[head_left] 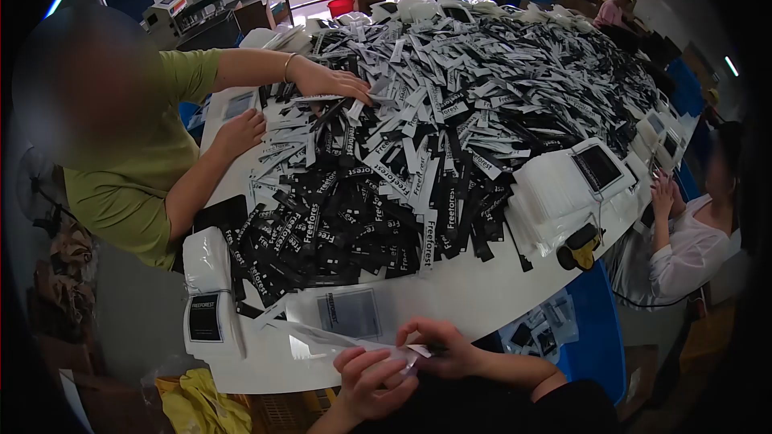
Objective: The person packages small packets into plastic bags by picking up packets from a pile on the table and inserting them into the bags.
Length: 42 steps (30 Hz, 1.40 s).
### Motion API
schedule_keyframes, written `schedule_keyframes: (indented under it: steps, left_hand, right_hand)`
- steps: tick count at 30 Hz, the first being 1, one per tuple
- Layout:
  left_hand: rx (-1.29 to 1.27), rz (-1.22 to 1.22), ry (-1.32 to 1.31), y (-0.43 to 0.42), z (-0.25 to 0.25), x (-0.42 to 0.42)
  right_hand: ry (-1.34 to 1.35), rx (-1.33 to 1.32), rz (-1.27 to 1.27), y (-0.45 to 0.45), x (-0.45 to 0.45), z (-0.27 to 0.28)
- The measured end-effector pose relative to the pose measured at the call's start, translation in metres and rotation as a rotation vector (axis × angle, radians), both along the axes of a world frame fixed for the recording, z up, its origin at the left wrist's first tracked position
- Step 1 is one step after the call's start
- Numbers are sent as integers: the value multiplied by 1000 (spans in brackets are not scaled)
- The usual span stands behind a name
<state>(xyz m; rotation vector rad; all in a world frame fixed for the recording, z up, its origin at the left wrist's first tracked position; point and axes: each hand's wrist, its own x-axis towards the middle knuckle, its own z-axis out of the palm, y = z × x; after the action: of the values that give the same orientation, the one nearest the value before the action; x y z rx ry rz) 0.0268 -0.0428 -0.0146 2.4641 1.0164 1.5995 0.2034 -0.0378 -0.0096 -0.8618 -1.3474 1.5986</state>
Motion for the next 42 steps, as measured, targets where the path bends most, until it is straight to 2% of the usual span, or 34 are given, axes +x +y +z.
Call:
schedule_keyframes:
  steps: [2,4,7,8,11,12,14,15,17,18,21,22,23,25,26,27,29,30,32,37,39,40,42]
  left_hand:
    - [-169,-312,182,13,7,-1]
    - [-353,-280,119,20,7,19]
    - [-522,-260,91,19,-20,31]
    - [-558,-224,28,19,-25,33]
    - [-601,-167,-30,21,-29,33]
    - [-595,-136,-25,22,-29,32]
    - [-608,-129,-15,25,-31,31]
    - [-610,-131,-2,26,-30,31]
    - [-625,-121,70,29,-23,34]
    - [-638,-114,139,29,-20,35]
    - [-625,-157,96,26,-21,38]
    - [-623,-161,99,25,-22,37]
    - [-600,-156,75,23,-24,36]
    - [-582,-140,47,21,-26,32]
    - [-555,-156,85,22,-27,29]
    - [-530,-172,123,22,-28,27]
    - [-568,-171,131,21,-24,29]
    - [-601,-179,142,20,-23,29]
    - [-534,-192,107,21,-26,29]
    - [-432,-205,-92,23,-16,29]
    - [-866,-77,-158,25,-9,11]
    - [-869,-74,-158,26,-11,2]
    - [-1000,-138,-1,27,-13,-11]
  right_hand:
    - [40,-46,-64,-5,3,-12]
    - [212,-97,-210,-3,5,-16]
    - [163,-192,-351,-8,24,-25]
    - [38,-29,-465,-5,32,-35]
    - [-275,403,-528,19,62,-42]
    - [-278,392,-521,20,67,-41]
    - [-454,172,-505,20,72,-37]
    - [-451,168,-500,17,68,-28]
    - [71,87,-648,11,55,-7]
    - [72,86,-654,11,50,-7]
    - [615,105,-437,14,35,-7]
    - [471,20,-375,15,32,-8]
    - [471,23,-374,17,30,-10]
    - [201,-43,-230,20,27,-16]
    - [134,-30,-270,20,26,-19]
    - [131,-35,-261,19,24,-17]
    - [359,-128,-343,14,21,-11]
    - [356,-131,-343,14,22,-6]
    - [77,-58,-246,17,24,3]
    - [-100,-130,-116,12,25,-4]
    - [-162,-100,-180,9,26,-4]
    - [-161,-103,-177,9,26,-4]
    - [-158,-6,-424,12,24,-3]
